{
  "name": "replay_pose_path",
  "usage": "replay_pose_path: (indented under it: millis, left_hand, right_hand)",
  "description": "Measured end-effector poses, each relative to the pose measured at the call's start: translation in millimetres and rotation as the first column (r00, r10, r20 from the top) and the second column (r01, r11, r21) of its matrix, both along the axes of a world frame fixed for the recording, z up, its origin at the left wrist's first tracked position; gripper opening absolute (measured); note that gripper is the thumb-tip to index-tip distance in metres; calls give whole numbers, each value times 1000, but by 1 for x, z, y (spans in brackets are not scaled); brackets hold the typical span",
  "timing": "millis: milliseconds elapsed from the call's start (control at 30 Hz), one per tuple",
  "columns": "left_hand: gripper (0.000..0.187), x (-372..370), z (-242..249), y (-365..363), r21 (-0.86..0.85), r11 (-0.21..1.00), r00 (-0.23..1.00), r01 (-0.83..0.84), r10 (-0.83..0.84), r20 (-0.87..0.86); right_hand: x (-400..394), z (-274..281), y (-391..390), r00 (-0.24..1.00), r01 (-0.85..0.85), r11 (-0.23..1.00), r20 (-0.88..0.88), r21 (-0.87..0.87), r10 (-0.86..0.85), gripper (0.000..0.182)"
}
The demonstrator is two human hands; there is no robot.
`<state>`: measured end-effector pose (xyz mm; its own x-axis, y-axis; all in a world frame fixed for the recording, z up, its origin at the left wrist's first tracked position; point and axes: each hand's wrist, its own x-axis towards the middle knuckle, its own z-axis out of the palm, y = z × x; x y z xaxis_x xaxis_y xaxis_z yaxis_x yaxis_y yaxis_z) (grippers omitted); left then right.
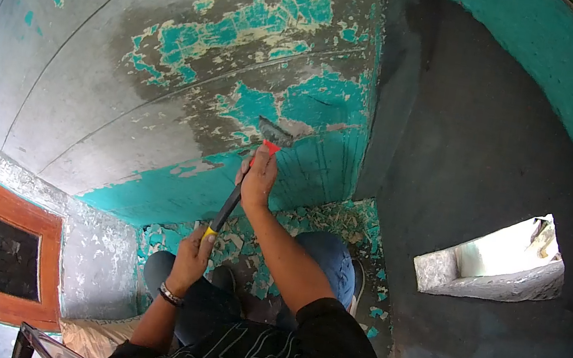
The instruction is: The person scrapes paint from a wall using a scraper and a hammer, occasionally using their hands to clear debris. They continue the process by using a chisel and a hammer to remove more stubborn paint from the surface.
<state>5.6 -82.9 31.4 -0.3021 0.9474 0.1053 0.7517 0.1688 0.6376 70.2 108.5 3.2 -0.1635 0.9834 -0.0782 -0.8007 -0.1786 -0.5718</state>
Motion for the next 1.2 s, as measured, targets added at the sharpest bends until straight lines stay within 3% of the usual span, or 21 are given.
replay_pose_path:
  millis: [167, 400, 633, 800, 933, 1000, 1133, 1200]
  left_hand:
    - [24, 9, -30, 2, 61, 996, 988, -61, 52, 146]
    - [25, -4, 6, 4, -38, 998, 994, -47, 50, 99]
    - [24, -13, 8, 4, 7, 999, 997, -49, 48, 62]
    - [23, -22, -6, 14, 10, 1000, 999, -29, 29, 45]
    - [23, -27, 23, 33, -38, 999, 995, -31, 35, 98]
    - [23, -20, 46, 63, 59, 981, 982, 187, -185, -38]
    - [24, 26, 29, 97, 141, 965, 976, 219, -218, -23]
    - [25, 48, 7, 93, 80, 976, 966, 203, -212, 145]
  right_hand:
    - [7, -7, 0, 996, -12, 1000, 88, 7, 11, 38]
    - [-5, 2, -1, 998, 25, 999, 56, -29, -23, 39]
    - [-10, 5, -1, 1000, 21, 996, 2, -85, -21, 37]
    - [-15, -1, 4, 991, 121, 992, 62, 27, -122, 35]
    - [-5, 24, 15, 994, 105, 994, 8, -30, -105, 34]
    - [23, 43, 40, 975, 204, 979, -89, 2, -203, 35]
    - [76, 47, 74, 964, 264, 964, -37, -5, -264, 36]
    - [92, 43, 71, 968, 227, 970, 85, 91, -235, 36]
